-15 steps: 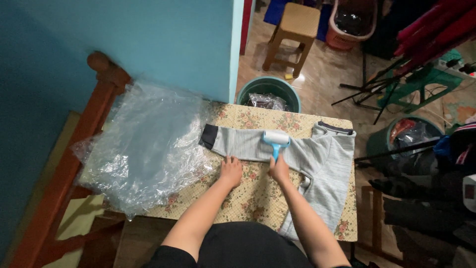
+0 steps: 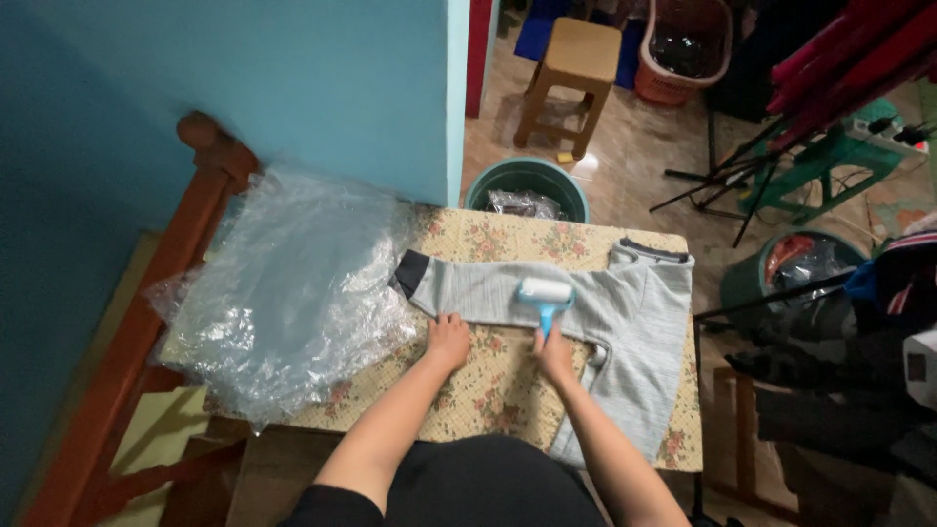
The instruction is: The person uses a lint roller to remove lint from a gray sweatshirt laid on a table. They roll the tool over the body and sleeves, then fold the sweatshirt and continue rolling the folded garment before placing it on the table.
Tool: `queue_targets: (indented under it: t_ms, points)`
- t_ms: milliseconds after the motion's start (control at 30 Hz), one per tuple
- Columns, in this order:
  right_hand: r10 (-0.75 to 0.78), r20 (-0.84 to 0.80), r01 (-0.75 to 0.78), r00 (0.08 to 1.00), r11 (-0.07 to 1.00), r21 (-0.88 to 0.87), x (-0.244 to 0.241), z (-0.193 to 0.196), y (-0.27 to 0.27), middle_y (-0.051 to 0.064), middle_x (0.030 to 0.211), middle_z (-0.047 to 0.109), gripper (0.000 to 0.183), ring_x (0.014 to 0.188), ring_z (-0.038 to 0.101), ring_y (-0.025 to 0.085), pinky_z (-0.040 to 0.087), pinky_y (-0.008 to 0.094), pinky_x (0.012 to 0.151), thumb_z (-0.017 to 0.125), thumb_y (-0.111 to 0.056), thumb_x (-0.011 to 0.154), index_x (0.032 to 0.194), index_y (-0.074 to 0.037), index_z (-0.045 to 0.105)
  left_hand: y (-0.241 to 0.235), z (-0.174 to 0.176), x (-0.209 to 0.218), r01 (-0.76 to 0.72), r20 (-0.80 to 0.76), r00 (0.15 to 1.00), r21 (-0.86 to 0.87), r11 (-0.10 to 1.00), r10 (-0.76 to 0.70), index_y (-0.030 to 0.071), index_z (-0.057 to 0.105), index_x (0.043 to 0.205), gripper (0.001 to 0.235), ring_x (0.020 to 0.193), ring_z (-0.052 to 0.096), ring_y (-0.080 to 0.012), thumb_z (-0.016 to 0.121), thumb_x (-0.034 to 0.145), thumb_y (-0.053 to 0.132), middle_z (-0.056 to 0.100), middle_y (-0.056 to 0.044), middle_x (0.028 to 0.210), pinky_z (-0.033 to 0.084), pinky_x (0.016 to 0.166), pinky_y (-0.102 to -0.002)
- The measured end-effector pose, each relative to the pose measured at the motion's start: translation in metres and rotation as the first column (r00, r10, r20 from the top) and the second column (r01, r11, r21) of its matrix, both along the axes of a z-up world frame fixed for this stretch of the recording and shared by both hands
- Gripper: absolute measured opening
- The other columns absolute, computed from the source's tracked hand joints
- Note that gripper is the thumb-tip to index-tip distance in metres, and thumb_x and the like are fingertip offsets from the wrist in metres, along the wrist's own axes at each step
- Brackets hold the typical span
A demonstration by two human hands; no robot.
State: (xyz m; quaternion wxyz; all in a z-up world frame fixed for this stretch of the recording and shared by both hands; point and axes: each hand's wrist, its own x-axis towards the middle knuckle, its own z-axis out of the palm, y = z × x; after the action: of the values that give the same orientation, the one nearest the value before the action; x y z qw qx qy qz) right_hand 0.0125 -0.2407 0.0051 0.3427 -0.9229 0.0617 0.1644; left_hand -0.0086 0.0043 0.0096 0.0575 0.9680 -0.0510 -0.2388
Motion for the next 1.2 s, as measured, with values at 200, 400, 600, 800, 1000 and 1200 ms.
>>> queue_targets:
  t_ms: [200,400,600,800,1000,1200]
  points:
    - [-0.169,0.038,0.166,0.985,0.984,0.067,0.097,-0.05,-0.053,0.039,0.115,0.065,0.048,0.118,0.06,0.056,0.049,0.064,0.097,0.057,-0.032,0.098,0.128,0.006,0.057,-0.001,0.035,-0.012,-0.017,0.01,1.0,-0.001,1.0,0.017,-0.004,0.06,0.13,0.057,0.126,0.049,-0.0481,0.068,0.094,0.038,0.055,-0.025,0.127,0.042,0.1,-0.06]
    - [-0.283,0.489,0.331,0.825,0.944,-0.013,0.022,-0.067,-0.176,0.038,0.11,0.06,0.039,0.11,0.059,0.057,0.049,0.06,0.094,0.06,-0.025,0.103,0.124,0.007,0.058,-0.004,0.068,-0.04,-0.033,-0.014,0.999,-0.034,0.999,0.032,-0.01,0.047,0.144,0.063,0.143,0.03,-0.0527,0.064,0.095,0.026,0.041,-0.031,0.148,0.034,0.112,-0.062]
    - [-0.29,0.224,0.338,0.93,0.915,-0.22,-0.07,-0.037,-0.238,0.024,0.135,0.052,0.048,0.127,0.048,0.042,0.042,0.057,0.103,0.057,-0.042,0.095,0.115,0.001,0.064,-0.006,0.067,-0.084,-0.044,0.002,0.999,-0.256,0.966,0.046,-0.006,0.045,0.142,0.052,0.153,0.016,-0.0432,0.042,0.09,-0.006,0.028,-0.026,0.161,0.014,0.128,-0.057]
    - [-0.348,0.133,0.367,0.928,0.917,-0.159,-0.07,-0.035,-0.2,0.026,0.117,0.055,0.045,0.099,0.061,0.048,0.05,0.055,0.087,0.065,-0.037,0.085,0.114,-0.004,0.054,-0.026,0.04,-0.115,-0.045,-0.07,0.997,-0.394,0.918,0.019,0.006,0.059,0.105,0.018,0.102,0.053,-0.0273,0.047,0.1,0.018,0.058,-0.01,0.106,0.052,0.084,-0.042]
    - [-0.271,0.076,0.271,0.96,0.963,0.009,-0.04,-0.048,-0.133,0.015,0.112,0.058,0.032,0.093,0.062,0.03,0.056,0.041,0.083,0.073,-0.021,0.089,0.111,-0.001,0.061,-0.052,0.031,-0.104,-0.222,-0.243,0.964,-0.527,0.821,0.105,0.015,0.035,0.158,0.063,0.12,0.057,-0.0322,0.051,0.099,0.03,0.055,-0.015,0.136,0.05,0.094,-0.046]
    - [-0.259,0.172,0.241,0.95,0.963,0.12,-0.036,-0.099,-0.073,0.025,0.103,0.069,0.051,0.104,0.069,0.045,0.055,0.053,0.083,0.084,-0.026,0.077,0.119,-0.008,0.062,-0.069,0.013,-0.092,-0.289,-0.217,0.957,-0.624,0.726,0.195,0.002,0.05,0.139,0.062,0.117,0.064,-0.0427,0.063,0.095,0.045,0.066,-0.022,0.116,0.051,0.096,-0.054]
